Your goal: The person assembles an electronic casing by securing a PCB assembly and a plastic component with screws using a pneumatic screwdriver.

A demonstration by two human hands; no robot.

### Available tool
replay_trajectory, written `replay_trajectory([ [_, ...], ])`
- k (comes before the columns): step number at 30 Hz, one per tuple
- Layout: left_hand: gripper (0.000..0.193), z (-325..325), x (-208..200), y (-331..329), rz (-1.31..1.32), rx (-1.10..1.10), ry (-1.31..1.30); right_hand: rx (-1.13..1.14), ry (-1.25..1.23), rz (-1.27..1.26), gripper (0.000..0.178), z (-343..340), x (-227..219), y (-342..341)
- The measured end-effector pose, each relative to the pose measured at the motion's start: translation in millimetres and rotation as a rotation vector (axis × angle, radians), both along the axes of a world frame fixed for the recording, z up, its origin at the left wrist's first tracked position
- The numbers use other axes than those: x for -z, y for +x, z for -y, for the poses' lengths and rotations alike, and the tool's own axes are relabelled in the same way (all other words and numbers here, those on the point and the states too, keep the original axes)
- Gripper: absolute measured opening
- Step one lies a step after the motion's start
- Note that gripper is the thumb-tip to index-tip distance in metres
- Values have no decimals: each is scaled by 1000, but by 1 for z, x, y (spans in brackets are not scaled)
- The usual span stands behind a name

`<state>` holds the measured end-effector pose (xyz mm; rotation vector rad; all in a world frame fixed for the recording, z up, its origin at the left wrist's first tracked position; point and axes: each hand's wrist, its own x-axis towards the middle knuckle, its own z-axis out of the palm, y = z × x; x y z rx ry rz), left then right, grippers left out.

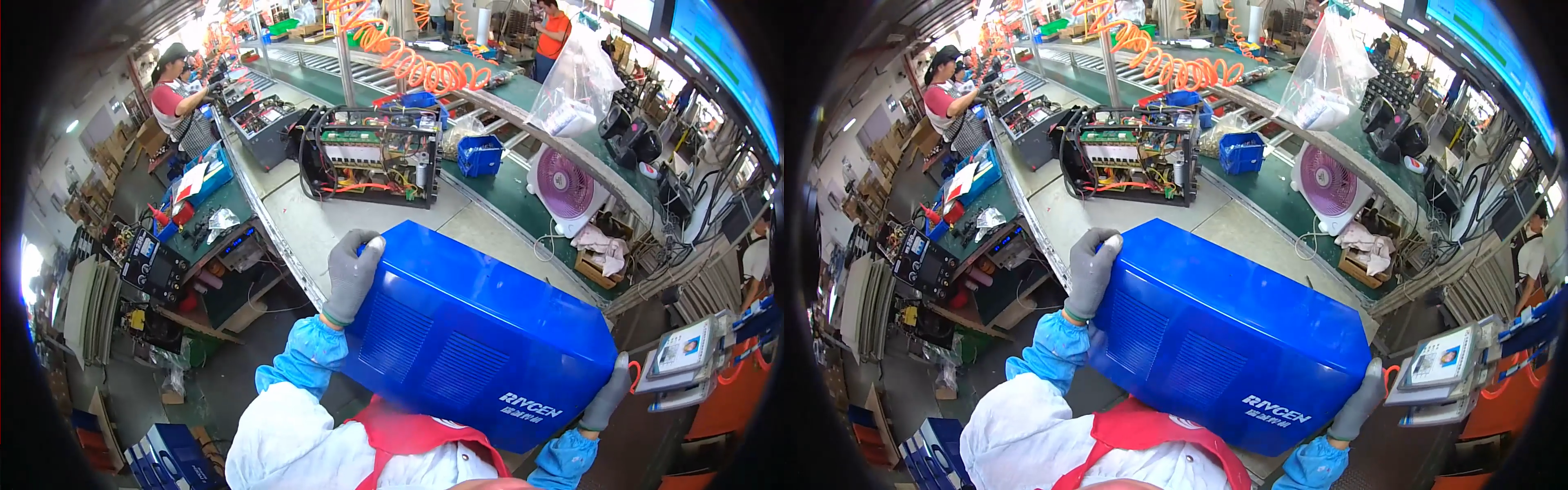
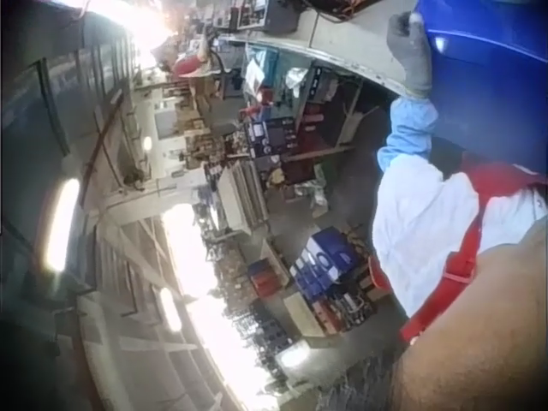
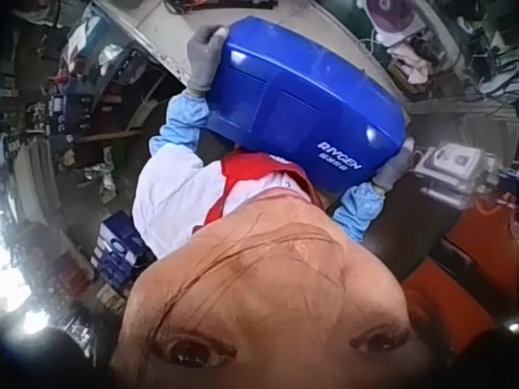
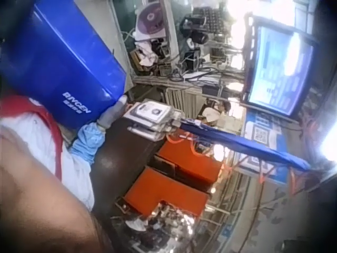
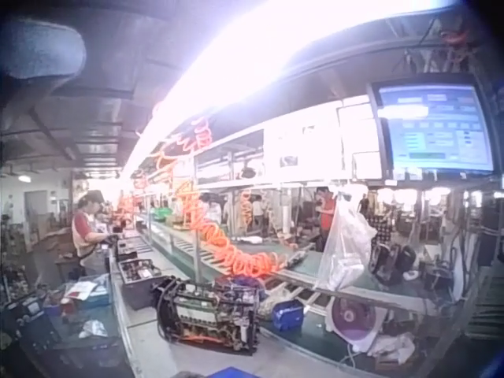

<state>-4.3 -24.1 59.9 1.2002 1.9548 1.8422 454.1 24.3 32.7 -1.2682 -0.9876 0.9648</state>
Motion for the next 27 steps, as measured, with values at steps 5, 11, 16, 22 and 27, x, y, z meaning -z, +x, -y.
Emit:
replay_trajectory([
  [5, 22, 50, 3, 5, -17, -112, 10, -27, 6, 79, 44, 44, -17, -13],
  [11, 17, 70, 9, 14, -51, -104, 46, -89, -76, -193, 50, 75, 26, 22],
  [16, 22, 106, 15, 5, 91, -74, -43, 126, 30, 260, 59, 112, 35, -16],
  [22, 24, 90, 55, -29, 131, 291, -43, 265, 72, 398, 58, 126, 28, -87],
  [27, 29, -25, 67, -55, -7, 520, 138, 439, 173, 497, 57, 131, 32, -132],
])
